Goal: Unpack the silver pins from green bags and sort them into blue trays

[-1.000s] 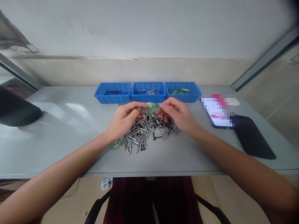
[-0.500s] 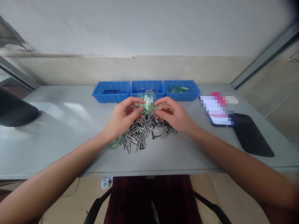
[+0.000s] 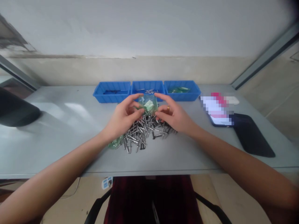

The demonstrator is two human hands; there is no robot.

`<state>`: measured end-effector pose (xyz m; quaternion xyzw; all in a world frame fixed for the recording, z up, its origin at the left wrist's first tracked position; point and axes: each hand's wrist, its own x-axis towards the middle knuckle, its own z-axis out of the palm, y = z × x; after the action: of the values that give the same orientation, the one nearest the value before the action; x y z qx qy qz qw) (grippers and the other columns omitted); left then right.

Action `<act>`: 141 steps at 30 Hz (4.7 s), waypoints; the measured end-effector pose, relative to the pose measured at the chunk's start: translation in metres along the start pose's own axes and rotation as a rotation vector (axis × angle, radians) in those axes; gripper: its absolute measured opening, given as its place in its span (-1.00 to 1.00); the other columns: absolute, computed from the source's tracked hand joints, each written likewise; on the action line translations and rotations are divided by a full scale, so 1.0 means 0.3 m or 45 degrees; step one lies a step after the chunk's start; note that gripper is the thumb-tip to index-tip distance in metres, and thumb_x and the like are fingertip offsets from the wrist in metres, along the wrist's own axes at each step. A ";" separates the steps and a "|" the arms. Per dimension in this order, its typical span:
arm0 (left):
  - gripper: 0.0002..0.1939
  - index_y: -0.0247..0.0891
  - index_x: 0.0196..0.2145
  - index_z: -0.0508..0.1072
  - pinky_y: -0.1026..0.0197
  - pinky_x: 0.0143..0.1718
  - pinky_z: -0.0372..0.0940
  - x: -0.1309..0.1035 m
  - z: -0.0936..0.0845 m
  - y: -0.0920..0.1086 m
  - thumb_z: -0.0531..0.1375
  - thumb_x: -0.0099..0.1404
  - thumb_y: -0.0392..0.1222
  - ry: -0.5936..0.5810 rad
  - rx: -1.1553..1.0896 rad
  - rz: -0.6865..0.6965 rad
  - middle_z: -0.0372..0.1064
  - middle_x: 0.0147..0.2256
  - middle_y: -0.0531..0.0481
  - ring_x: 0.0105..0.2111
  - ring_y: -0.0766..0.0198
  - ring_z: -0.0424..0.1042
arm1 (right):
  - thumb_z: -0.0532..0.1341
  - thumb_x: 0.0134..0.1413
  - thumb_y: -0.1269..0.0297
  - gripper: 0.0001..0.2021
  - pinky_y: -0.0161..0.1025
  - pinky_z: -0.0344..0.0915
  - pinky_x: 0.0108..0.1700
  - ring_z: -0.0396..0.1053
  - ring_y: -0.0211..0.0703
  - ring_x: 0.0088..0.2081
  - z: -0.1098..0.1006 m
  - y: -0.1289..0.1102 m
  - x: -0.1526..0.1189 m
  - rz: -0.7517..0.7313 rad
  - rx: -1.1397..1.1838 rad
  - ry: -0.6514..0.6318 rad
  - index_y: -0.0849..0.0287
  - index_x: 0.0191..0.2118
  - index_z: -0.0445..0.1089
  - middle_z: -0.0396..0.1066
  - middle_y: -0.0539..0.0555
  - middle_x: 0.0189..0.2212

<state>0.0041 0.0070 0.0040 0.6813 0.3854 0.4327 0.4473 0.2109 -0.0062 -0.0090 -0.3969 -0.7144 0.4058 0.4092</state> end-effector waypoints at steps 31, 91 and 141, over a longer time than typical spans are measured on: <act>-0.80 -0.27 -0.44 0.41 0.28 -0.45 0.24 -0.002 -0.005 0.018 0.15 0.31 -0.13 -0.165 0.252 -0.068 0.35 -0.53 0.03 -0.50 0.35 0.34 | 0.09 0.18 0.37 -0.45 -0.20 0.18 -0.45 0.25 -0.19 -0.50 0.003 0.007 -0.019 -0.170 -0.376 0.077 0.01 0.26 0.00 0.25 -0.08 -0.55; -0.41 -0.15 0.23 0.18 0.31 -0.47 0.29 -0.012 0.003 -0.005 0.20 0.26 -0.23 -0.076 0.197 0.031 0.21 -0.52 0.12 -0.52 0.36 0.29 | 0.13 0.18 0.24 -0.36 -0.21 0.25 -0.41 0.36 -0.18 -0.44 0.001 -0.008 -0.021 -0.052 -0.341 0.041 0.08 0.34 -0.07 0.39 -0.04 -0.52; -0.82 -0.21 -0.22 0.44 0.32 -0.53 0.25 -0.014 0.001 -0.001 0.28 0.20 -0.21 0.061 0.367 0.178 0.30 -0.59 0.14 -0.58 0.39 0.32 | 0.27 0.04 0.32 -0.79 -0.27 0.39 -0.30 0.40 -0.27 -0.37 -0.003 -0.020 -0.008 -0.089 -0.096 0.204 0.11 -0.15 0.40 0.43 -0.02 -0.38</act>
<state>0.0030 0.0032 0.0027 0.7531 0.4058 0.4190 0.3044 0.2112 -0.0103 -0.0039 -0.4182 -0.7075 0.3309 0.4637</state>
